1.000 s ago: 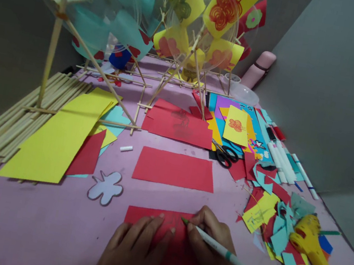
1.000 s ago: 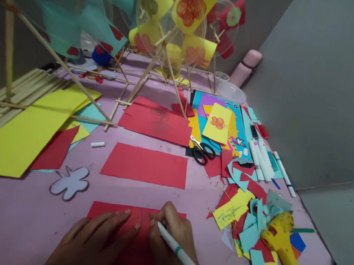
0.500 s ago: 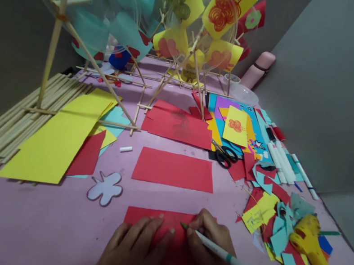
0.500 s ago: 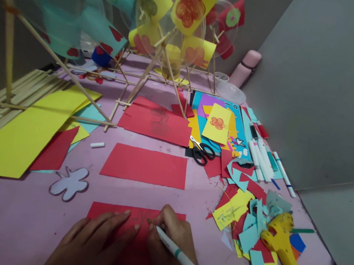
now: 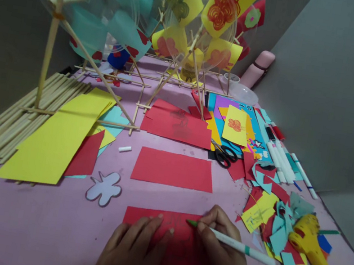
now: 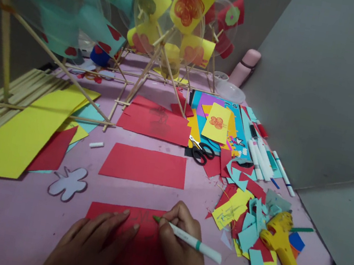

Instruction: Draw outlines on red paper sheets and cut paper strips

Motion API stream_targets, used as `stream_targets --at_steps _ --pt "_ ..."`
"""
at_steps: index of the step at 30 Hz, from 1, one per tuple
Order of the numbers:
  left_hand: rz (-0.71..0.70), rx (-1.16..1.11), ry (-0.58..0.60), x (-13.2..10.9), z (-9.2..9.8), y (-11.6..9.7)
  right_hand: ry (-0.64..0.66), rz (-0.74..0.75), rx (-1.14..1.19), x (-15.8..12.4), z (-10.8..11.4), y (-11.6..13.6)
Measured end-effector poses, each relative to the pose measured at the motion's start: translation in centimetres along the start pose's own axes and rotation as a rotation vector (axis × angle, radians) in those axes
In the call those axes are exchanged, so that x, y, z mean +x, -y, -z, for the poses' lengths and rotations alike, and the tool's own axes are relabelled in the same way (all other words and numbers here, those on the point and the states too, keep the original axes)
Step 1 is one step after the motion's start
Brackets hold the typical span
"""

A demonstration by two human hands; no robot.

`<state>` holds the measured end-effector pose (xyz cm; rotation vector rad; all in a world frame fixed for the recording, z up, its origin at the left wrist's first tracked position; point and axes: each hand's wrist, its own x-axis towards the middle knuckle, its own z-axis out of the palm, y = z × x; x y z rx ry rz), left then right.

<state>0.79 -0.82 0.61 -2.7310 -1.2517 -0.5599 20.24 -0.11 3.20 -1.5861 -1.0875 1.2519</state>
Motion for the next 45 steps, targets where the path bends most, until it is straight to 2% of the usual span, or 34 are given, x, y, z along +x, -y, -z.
stream_targets --at_steps 6,13,16,19,21,25,27,33,39,45 --pt "-0.047 0.032 0.001 0.1 0.2 0.3 0.058 -0.006 -0.044 -0.4 -0.1 -0.1" --pt "-0.023 0.017 0.005 0.1 0.2 0.1 0.106 0.0 -0.172 -0.5 -0.5 0.5" --pt "0.026 -0.007 0.004 0.1 0.1 -0.2 0.119 0.029 -0.185 -0.5 -0.5 0.5" --pt "0.001 0.001 0.008 0.1 0.2 -0.1 0.114 0.033 -0.166 -0.5 -0.5 0.2" --pt "-0.023 0.001 0.015 0.1 0.2 0.1 0.089 0.018 -0.11 -0.4 -0.3 0.0" --pt "0.001 -0.015 0.028 0.1 0.2 0.2 -0.05 0.014 0.068 -0.3 0.2 -0.6" --pt "-0.015 -0.006 0.03 0.0 0.1 0.2 -0.065 0.016 0.077 -0.3 0.5 -0.7" --pt "-0.012 0.003 0.033 0.1 0.0 0.1 0.053 0.026 -0.084 -0.9 0.3 -0.4" --pt "-0.043 0.036 0.025 0.2 0.2 0.4 0.109 0.19 -0.264 -0.6 0.1 -1.0" --pt "-0.006 0.001 0.028 0.0 -0.1 -0.1 0.15 0.239 -0.34 -0.5 0.2 -1.2"
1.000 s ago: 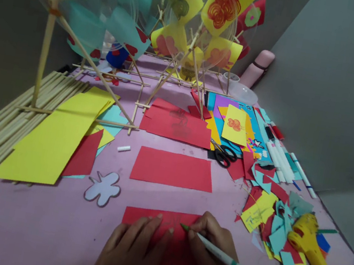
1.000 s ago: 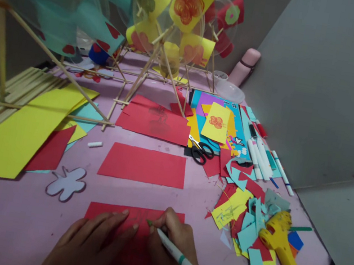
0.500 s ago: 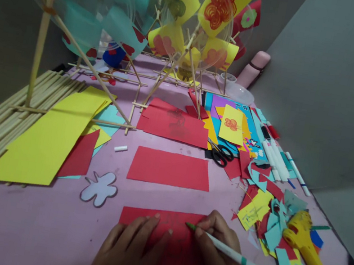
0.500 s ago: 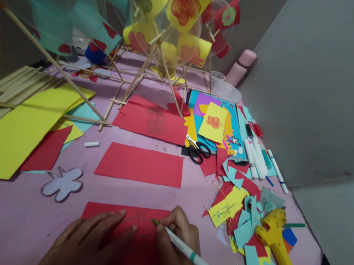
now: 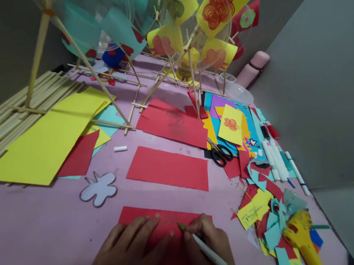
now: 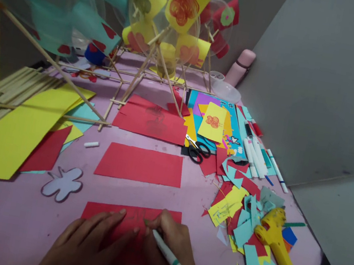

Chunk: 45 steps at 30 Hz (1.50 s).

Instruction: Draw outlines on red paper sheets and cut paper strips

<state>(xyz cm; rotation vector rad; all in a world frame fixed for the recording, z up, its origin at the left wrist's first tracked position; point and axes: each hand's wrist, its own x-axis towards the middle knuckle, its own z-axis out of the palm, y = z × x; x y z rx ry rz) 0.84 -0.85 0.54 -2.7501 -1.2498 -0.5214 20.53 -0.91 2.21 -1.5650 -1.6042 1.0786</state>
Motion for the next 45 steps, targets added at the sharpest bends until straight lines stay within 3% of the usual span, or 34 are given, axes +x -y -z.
stream_targets --at_steps 5,9,21,30,38,45 --pt "0.028 -0.014 0.012 -0.1 -0.1 -0.3 0.022 0.05 -0.027 0.2 0.0 -0.1" --pt "-0.028 0.008 -0.013 0.0 0.0 0.0 0.032 0.067 -0.078 0.2 0.1 -0.2" --pt "-0.058 0.041 -0.012 0.2 0.3 0.4 -0.003 -0.058 -0.015 0.1 0.3 0.2" --pt "0.046 -0.026 0.015 -0.1 0.0 -0.5 -0.018 -0.204 0.028 0.1 0.8 1.8" --pt "-0.059 0.035 -0.006 0.1 0.2 0.3 0.002 -0.219 0.074 0.0 1.2 1.9" --pt "-0.032 0.03 0.013 -0.1 0.1 0.0 0.01 -0.213 0.089 -0.1 1.2 1.5"
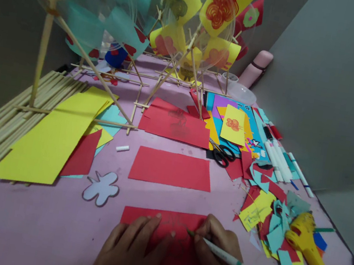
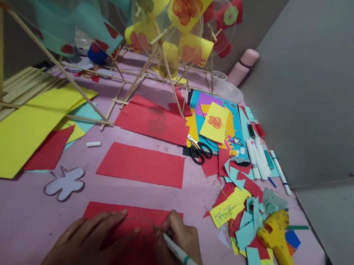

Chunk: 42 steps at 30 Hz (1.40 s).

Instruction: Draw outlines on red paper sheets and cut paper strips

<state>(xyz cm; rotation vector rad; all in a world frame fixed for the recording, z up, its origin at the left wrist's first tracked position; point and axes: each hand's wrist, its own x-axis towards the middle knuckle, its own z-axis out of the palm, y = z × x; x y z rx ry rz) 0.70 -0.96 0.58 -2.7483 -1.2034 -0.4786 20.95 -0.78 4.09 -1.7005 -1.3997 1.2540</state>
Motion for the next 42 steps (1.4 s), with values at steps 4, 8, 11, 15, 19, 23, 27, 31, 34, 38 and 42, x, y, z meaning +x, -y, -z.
stream_targets --at_steps 4,8,11,15,19,23,27,31,34,38,42 --pt "0.049 -0.007 0.005 0.0 0.0 -0.2 0.012 0.029 0.011 -0.1 0.0 -0.2" --pt "0.034 -0.023 0.003 0.2 0.2 -0.1 0.032 0.055 0.03 -0.1 0.1 -0.4" --pt "0.011 -0.015 -0.004 0.3 0.3 0.0 0.049 0.067 0.049 -0.1 0.1 -0.6" --pt "0.019 -0.011 -0.014 0.2 0.2 0.2 0.069 0.117 0.041 0.0 0.3 -1.2" --pt "-0.038 0.022 -0.005 0.1 0.1 0.3 0.077 0.134 0.034 0.0 0.2 -1.0" --pt "0.018 -0.006 -0.001 0.2 0.1 0.2 0.053 0.116 0.019 -0.1 0.1 -0.3" --pt "-0.018 0.005 -0.015 0.4 0.2 0.3 0.042 0.08 0.096 -0.1 -0.1 -0.5" --pt "-0.017 0.0 -0.031 0.4 0.2 0.5 0.005 0.059 0.261 0.1 -0.3 -1.3" --pt "-0.01 -0.009 -0.049 0.1 0.1 0.7 -0.025 0.061 0.277 0.4 -0.4 -1.6" --pt "0.035 -0.06 -0.065 -0.3 -0.1 0.7 -0.063 0.06 0.254 0.6 -0.5 -1.4" --pt "0.156 -0.152 -0.12 -0.3 0.1 0.6 -0.116 0.066 0.282 0.7 -0.5 -1.1"
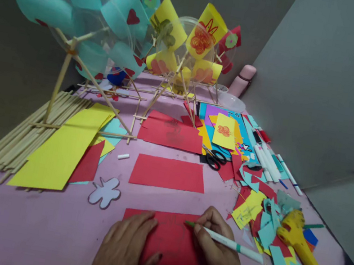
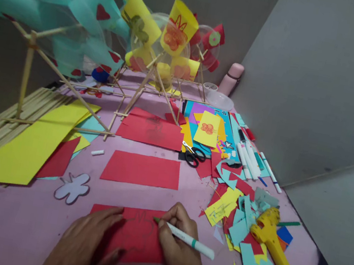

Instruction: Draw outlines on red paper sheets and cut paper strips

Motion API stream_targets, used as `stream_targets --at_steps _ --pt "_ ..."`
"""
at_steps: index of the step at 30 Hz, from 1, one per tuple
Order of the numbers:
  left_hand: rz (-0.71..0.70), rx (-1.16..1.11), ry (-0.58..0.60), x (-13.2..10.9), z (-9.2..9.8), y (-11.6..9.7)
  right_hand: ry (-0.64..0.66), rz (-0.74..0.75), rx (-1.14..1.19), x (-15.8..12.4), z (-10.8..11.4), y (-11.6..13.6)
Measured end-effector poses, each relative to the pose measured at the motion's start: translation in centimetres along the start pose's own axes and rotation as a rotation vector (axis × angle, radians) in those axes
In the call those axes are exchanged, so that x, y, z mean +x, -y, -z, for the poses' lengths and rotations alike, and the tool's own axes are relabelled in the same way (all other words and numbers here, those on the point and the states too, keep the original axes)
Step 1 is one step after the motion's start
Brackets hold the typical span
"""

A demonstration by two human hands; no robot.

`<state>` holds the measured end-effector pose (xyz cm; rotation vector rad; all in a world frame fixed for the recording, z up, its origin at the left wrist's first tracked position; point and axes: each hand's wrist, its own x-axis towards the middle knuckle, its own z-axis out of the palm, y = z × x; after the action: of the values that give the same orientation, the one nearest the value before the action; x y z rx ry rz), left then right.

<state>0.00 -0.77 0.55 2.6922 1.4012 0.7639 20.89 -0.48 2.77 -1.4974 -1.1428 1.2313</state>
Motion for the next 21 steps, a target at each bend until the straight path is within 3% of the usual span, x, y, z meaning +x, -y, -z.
stream_targets --at_steps 5,8,12,17,19,21 --pt "0.221 -0.21 -0.037 0.7 1.2 0.0 -0.174 0.062 0.053 0.3 0.1 0.4" --pt "0.243 -0.245 -0.111 1.0 2.0 0.6 -0.287 0.125 0.048 0.8 0.3 0.4" --pt "0.104 -0.212 -0.161 1.8 2.9 0.8 -0.359 0.219 0.065 1.2 0.4 0.4" --pt "-0.102 0.064 0.106 4.0 4.1 -0.6 -0.309 0.252 0.052 0.8 0.5 0.3" --pt "-0.205 0.197 0.175 4.9 4.1 -1.0 -0.308 0.267 0.02 0.6 0.7 0.2" --pt "-0.249 0.243 0.171 5.5 3.8 -1.0 -0.303 0.283 -0.004 0.5 0.8 0.1"
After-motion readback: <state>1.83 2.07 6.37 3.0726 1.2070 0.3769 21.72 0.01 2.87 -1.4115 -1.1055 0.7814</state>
